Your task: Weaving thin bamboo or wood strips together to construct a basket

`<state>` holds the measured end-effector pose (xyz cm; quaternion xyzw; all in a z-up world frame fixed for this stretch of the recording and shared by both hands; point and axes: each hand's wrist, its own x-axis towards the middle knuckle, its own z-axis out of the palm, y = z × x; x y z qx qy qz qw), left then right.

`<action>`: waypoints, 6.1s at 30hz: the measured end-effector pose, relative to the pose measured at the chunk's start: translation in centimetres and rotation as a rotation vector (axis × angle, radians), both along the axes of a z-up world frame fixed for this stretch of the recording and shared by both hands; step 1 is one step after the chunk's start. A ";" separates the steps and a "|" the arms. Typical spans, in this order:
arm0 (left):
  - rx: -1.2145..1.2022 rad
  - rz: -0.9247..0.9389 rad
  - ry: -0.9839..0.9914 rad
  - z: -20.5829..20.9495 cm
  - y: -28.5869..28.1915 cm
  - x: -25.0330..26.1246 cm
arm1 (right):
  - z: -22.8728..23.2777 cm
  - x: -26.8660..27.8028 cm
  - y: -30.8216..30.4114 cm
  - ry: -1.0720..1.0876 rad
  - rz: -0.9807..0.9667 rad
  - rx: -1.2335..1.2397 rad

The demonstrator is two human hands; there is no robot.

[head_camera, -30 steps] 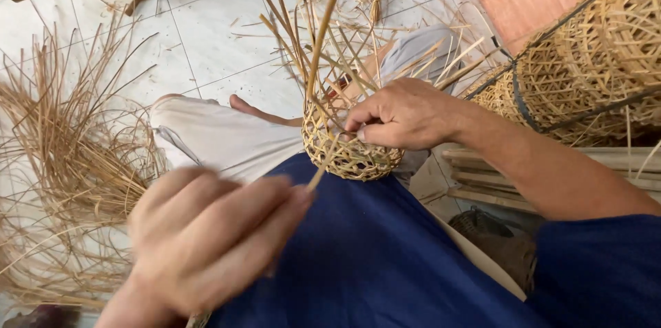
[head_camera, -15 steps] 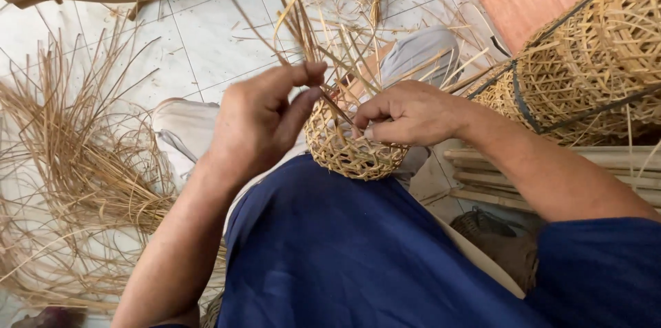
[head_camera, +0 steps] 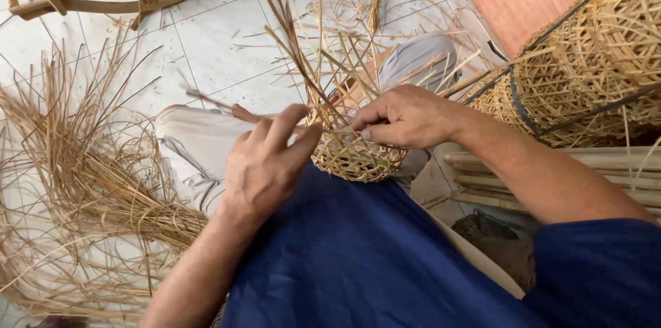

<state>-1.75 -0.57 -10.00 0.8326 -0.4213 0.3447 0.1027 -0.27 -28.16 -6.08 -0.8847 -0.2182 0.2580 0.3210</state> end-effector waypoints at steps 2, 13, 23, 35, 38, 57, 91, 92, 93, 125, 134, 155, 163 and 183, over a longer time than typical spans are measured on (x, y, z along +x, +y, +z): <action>-0.093 0.063 0.075 -2.2 0.2 -0.4 | 0.7 0.1 0.2 0.048 -0.016 -0.031; -0.043 0.162 -0.077 4.1 0.1 -3.5 | 1.7 1.1 0.0 0.061 0.091 0.011; -0.022 0.090 0.090 -0.5 -1.3 -1.0 | 1.3 1.3 0.2 -0.099 0.150 0.051; -0.212 -0.089 0.345 -0.6 -1.7 0.2 | 0.5 1.1 -0.2 -0.209 0.213 0.112; -0.278 -0.175 0.390 -0.6 -1.7 0.9 | 0.4 0.9 -0.6 -0.193 0.227 0.105; 0.084 -0.300 0.372 1.6 -2.3 3.9 | -2.3 2.2 -3.1 -0.132 0.188 0.116; 0.018 -0.272 0.498 1.7 -2.4 1.6 | -1.0 0.1 -0.6 -0.328 0.182 0.128; 0.004 -0.200 0.513 0.9 -2.4 1.4 | -1.3 0.2 -0.7 -0.321 0.189 0.115; -0.011 -0.128 0.527 0.1 -2.4 1.2 | -1.5 0.2 -0.9 -0.314 0.196 0.101; -0.222 -0.217 0.420 -1.8 -3.3 1.1 | -2.5 -0.6 -0.1 -1.044 -0.113 -0.007; -0.285 -0.243 0.435 -1.4 -3.4 1.2 | -2.0 0.5 2.0 -0.895 -0.014 0.103; -0.317 -0.225 0.474 -1.8 -3.2 1.1 | -1.9 1.3 1.9 -0.134 -0.200 0.580; -0.308 -0.096 0.500 -3.1 -2.5 1.3 | -5.2 -1.9 -0.2 -0.486 -0.384 0.665; -0.318 -0.258 0.462 -3.0 -3.3 1.1 | 2.1 0.2 2.0 -0.619 0.242 -0.298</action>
